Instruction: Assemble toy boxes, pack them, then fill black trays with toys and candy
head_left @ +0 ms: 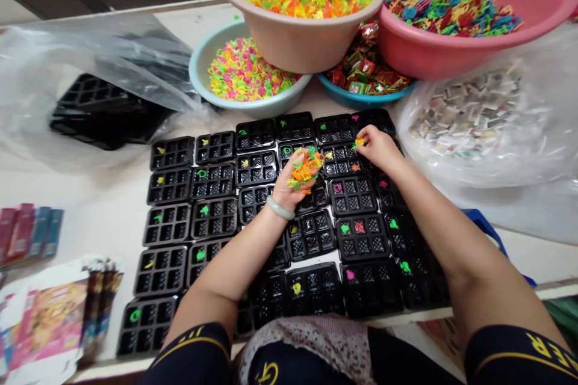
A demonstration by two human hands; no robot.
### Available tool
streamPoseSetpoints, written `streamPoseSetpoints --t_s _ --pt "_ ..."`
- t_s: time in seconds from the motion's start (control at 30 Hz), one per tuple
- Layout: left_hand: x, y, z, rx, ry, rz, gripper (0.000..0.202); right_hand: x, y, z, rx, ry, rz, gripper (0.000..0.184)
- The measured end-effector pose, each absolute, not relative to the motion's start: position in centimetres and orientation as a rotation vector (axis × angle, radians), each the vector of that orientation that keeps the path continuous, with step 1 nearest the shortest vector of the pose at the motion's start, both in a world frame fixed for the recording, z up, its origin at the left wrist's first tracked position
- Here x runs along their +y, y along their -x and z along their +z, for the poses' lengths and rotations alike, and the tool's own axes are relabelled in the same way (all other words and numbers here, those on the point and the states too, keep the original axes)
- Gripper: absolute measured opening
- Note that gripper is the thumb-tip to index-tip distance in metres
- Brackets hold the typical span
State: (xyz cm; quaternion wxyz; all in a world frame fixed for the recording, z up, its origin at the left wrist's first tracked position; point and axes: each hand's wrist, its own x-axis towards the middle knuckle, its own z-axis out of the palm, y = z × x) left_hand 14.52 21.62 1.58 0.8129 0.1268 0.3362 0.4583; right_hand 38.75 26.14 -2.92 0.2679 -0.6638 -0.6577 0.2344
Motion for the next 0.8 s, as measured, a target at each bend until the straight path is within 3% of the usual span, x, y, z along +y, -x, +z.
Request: streamPoseSetpoints --t_s 0.6,0.8 --pt "21.2 -14.6 0.8 0.682 -0.275 0.972 0.005 26.8 -39.7 -3.0 -1.698 1.736 0.792 0.021" --pt "21.2 -14.8 0.9 0.691 -0.283 0.960 0.005 30.4 -37.3 -1.2 -1.913 1.881 0.479 0.024"
